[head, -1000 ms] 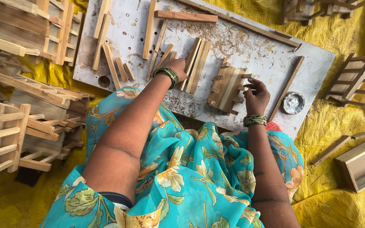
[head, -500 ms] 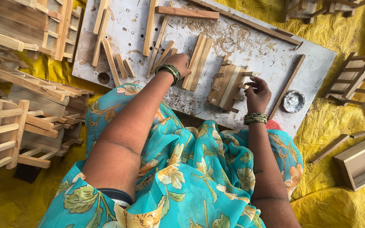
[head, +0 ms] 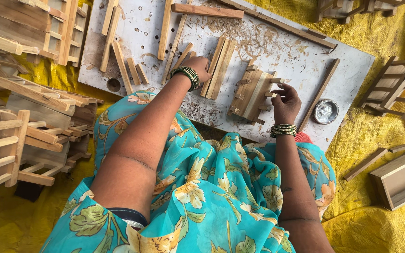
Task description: The person sits on the ground with a board across their lap, assembling small wooden furniture pieces. They pick up wooden sticks and parts, apply glue from a small metal bowl to the joints, and press the pieces into a partially built wooden frame, adding parts one at a time.
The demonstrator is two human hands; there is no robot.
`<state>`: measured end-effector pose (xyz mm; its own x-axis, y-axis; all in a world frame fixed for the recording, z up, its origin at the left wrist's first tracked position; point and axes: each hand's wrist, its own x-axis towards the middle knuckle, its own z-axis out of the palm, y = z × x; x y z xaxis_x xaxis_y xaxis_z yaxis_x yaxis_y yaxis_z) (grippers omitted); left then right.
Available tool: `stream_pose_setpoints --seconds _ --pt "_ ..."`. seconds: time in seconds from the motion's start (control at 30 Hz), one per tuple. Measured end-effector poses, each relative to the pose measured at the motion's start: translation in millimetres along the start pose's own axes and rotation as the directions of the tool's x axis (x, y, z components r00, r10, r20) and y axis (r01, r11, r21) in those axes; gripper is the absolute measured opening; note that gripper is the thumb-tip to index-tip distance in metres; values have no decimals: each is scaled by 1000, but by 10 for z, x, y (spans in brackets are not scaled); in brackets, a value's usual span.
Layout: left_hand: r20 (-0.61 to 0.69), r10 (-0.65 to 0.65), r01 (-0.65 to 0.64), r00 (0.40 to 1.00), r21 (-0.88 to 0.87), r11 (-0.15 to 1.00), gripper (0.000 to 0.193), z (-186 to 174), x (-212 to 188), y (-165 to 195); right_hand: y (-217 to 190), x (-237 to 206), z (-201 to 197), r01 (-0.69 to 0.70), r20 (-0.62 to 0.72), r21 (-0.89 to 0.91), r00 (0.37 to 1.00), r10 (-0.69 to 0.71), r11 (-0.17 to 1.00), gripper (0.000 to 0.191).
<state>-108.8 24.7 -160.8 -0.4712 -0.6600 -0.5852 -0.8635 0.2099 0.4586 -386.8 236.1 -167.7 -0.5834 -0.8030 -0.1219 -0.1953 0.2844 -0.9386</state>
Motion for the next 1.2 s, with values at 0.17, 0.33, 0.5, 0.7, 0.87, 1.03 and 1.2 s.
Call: stream_pose_setpoints --seconds 0.17,0.33,0.5,0.7,0.87,1.03,1.2 --pt "-37 8 -7 999 33 999 42 -32 -63 69 -49 -22 0 -26 5 -17 1000 27 999 36" --pt "-36 -9 11 999 45 999 58 -47 -100 151 -72 -23 8 -13 2 -35 1000 14 999 35" --pt "-26 -21 22 999 49 999 63 42 -20 133 -11 -10 -9 -2 0 -21 1000 2 1000 35" --pt "-40 -20 19 999 -5 1000 56 144 154 77 31 37 -39 7 11 31 1000 -7 999 34" --pt "-58 -18 18 998 7 1000 61 179 204 68 -6 44 -43 -10 5 -14 1000 10 1000 34" --pt "-42 -44 44 998 1 999 60 112 122 124 -31 54 -35 -1 0 -39 1000 1 999 34" --pt "-30 -76 76 997 -22 997 59 -76 -67 229 -24 70 -29 -6 -2 -47 1000 6 999 34"
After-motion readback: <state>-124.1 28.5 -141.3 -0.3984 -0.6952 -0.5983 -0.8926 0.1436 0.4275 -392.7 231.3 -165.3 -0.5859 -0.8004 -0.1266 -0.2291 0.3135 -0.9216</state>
